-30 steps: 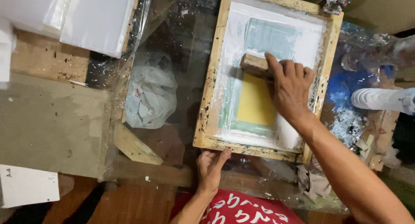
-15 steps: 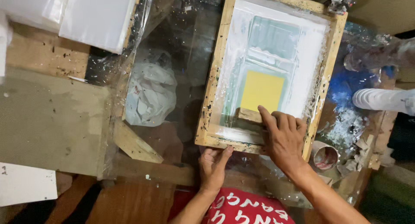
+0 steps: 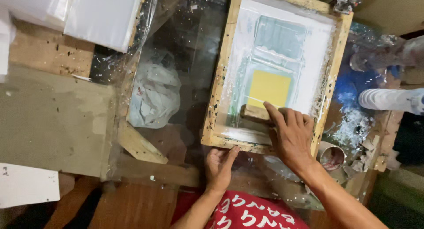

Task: The person performs screen printing by repeatedly pulling a squeegee across a wooden frame to transfer yellow ink onto white paper sheets. After each print, the person lifts the frame, removes the printed sheet, and places a new sheet underneath to continue the process.

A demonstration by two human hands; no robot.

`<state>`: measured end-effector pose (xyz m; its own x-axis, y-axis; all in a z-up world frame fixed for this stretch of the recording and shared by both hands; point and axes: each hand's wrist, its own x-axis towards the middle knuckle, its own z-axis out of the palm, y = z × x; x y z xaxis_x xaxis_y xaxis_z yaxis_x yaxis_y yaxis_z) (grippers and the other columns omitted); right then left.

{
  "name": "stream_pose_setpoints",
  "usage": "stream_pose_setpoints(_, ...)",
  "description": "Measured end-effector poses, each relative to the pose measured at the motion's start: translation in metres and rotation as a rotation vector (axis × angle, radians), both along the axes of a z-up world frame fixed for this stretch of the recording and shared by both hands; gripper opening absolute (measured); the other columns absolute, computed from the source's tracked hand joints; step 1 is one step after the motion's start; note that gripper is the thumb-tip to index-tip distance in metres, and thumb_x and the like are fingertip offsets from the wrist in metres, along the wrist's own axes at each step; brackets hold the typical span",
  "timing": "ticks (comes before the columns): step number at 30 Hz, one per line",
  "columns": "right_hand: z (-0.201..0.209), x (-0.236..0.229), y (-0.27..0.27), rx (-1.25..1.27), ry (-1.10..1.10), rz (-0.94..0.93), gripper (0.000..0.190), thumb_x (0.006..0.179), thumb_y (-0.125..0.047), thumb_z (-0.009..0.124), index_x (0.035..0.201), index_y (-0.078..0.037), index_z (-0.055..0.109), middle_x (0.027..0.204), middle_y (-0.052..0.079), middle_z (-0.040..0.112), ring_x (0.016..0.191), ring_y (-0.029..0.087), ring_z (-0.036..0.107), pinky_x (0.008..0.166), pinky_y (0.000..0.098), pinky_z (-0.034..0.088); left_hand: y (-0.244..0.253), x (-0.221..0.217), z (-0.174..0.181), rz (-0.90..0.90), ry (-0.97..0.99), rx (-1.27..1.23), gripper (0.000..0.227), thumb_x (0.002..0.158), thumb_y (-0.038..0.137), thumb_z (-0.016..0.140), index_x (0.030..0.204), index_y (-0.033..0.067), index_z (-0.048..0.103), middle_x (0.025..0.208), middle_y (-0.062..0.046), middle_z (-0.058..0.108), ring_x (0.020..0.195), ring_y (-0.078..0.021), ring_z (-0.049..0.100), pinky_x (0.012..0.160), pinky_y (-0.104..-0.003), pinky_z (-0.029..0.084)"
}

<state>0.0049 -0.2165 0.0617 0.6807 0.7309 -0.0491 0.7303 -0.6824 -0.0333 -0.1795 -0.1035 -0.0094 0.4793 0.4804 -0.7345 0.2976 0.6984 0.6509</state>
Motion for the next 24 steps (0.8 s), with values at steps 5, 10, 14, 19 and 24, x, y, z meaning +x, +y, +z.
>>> stream_pose_setpoints(5, -0.022, -0.007, -0.008, -0.028, -0.250, 0.045, 0.044, 0.107, -0.024, 0.054, 0.150, -0.027, 0.059, 0.117, 0.006, 0.064, 0.095, 0.028, 0.056, 0.093, 0.0444, 0.034, 0.004, 0.005, 0.005, -0.040, 0.044, 0.000, 0.028, 0.084, 0.022, 0.086, 0.084, 0.0085, 0.062, 0.084, -0.008, 0.082, 0.082, -0.0120, 0.074, 0.073, -0.027, 0.059)
stream_pose_setpoints(10, -0.025, 0.035, 0.006, -0.045, -0.261, 0.051, 0.051, 0.104, -0.029, 0.062, 0.154, -0.024, 0.053, 0.118, 0.008, 0.062, 0.096, 0.026, 0.054, 0.088, 0.0413, 0.033, 0.005, 0.007, 0.003, -0.046, 0.032, 0.014, 0.023, 0.081, 0.021, 0.087, 0.085, 0.0033, 0.072, 0.087, -0.010, 0.084, 0.082, -0.0130, 0.075, 0.074, -0.027, 0.061)
stream_pose_setpoints(14, -0.034, 0.083, 0.023, -0.014, -0.310, 0.045, 0.059, 0.102, -0.041, 0.070, 0.156, -0.024, 0.053, 0.116, 0.008, 0.060, 0.096, 0.027, 0.052, 0.085, 0.0419, 0.033, 0.004, 0.004, -0.002, -0.035, -0.015, 0.025, 0.020, 0.080, 0.017, 0.087, 0.085, -0.0006, 0.080, 0.086, -0.012, 0.085, 0.080, -0.0143, 0.078, 0.074, -0.028, 0.065)
stream_pose_setpoints(19, -0.016, 0.132, 0.048, -0.027, -0.249, 0.080, 0.065, 0.098, -0.032, 0.069, 0.159, -0.023, 0.049, 0.113, 0.012, 0.056, 0.093, 0.034, 0.052, 0.081, 0.0466, 0.035, 0.006, 0.001, 0.000, -0.058, -0.047, 0.050, 0.021, 0.079, 0.020, 0.088, 0.084, 0.0008, 0.081, 0.081, -0.013, 0.085, 0.076, -0.0171, 0.079, 0.072, -0.030, 0.065)
stream_pose_setpoints(24, 0.006, 0.128, 0.047, 0.062, -0.143, 0.081, 0.066, 0.095, -0.023, 0.071, 0.157, -0.022, 0.049, 0.113, 0.012, 0.055, 0.094, 0.035, 0.051, 0.078, 0.0480, 0.033, 0.008, -0.003, -0.001, -0.062, -0.099, 0.038, 0.020, 0.079, 0.019, 0.089, 0.081, 0.0015, 0.080, 0.080, -0.016, 0.085, 0.075, -0.0218, 0.083, 0.069, -0.030, 0.064)
